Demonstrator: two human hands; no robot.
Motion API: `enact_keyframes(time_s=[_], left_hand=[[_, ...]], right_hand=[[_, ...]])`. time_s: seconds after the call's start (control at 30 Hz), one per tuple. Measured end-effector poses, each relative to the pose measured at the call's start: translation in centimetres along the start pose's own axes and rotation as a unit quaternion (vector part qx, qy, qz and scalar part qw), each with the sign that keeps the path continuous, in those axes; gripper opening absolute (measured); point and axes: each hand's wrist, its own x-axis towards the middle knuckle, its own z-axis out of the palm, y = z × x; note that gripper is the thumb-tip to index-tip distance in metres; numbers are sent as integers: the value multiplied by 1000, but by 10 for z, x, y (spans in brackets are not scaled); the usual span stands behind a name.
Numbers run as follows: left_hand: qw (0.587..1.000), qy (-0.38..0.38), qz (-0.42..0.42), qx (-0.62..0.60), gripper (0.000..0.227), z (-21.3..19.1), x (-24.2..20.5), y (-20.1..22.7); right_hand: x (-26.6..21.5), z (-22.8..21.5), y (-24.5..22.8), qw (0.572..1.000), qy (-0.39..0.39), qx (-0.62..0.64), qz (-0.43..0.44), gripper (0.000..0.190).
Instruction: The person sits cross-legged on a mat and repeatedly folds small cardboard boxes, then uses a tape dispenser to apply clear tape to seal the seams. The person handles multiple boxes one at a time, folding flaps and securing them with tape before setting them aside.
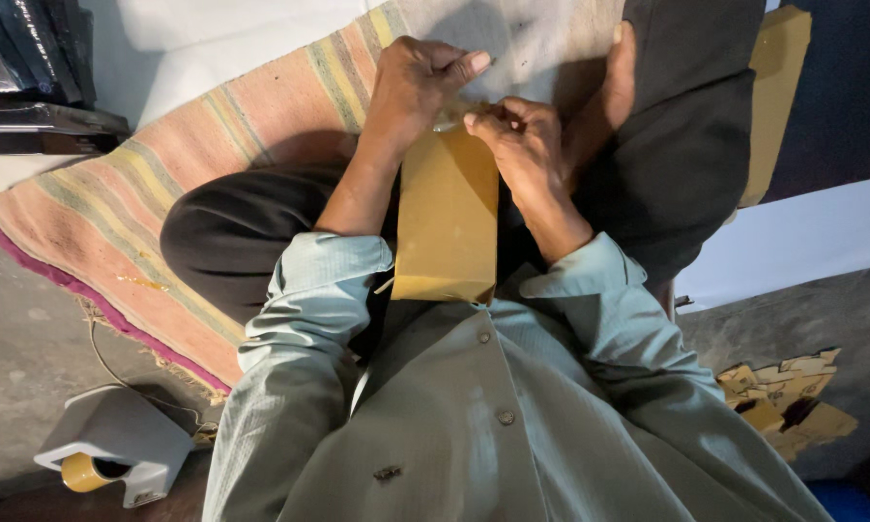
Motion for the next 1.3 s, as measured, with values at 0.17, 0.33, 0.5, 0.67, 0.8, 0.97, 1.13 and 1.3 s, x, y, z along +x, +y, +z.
enact_keyframes(time_s=[0.17,0.33,0.5,0.67,0.8,0.97,1.13,1.3], left_hand=[[977,55,143,150,29,0,6,-12],[980,36,127,146,25,0,10,-20],[974,8,162,158,20,-5,10,-26],[967,15,164,194,15,-1,7,-31],[968,25,174,181,14,0,4,-33],[986,23,129,98,17,-2,-6,-21],[986,37,133,88,20,-10,-37,17],[990,56,132,16,23,-16,-99,75]], right_hand=[[-1,10,-9,990,47,-135,22,18],[-2,12,-23,968,56,-246,4,24],[1,13,-32,938,34,-345,10,38],[-7,11,-18,896,78,-436,-10,53],[-10,13,3,867,171,-396,-249,62],[-26,7,15,918,106,-376,-75,90],[-49,8,2,988,45,-145,12,86],[-98,3,-25,991,-54,98,-76,78]])
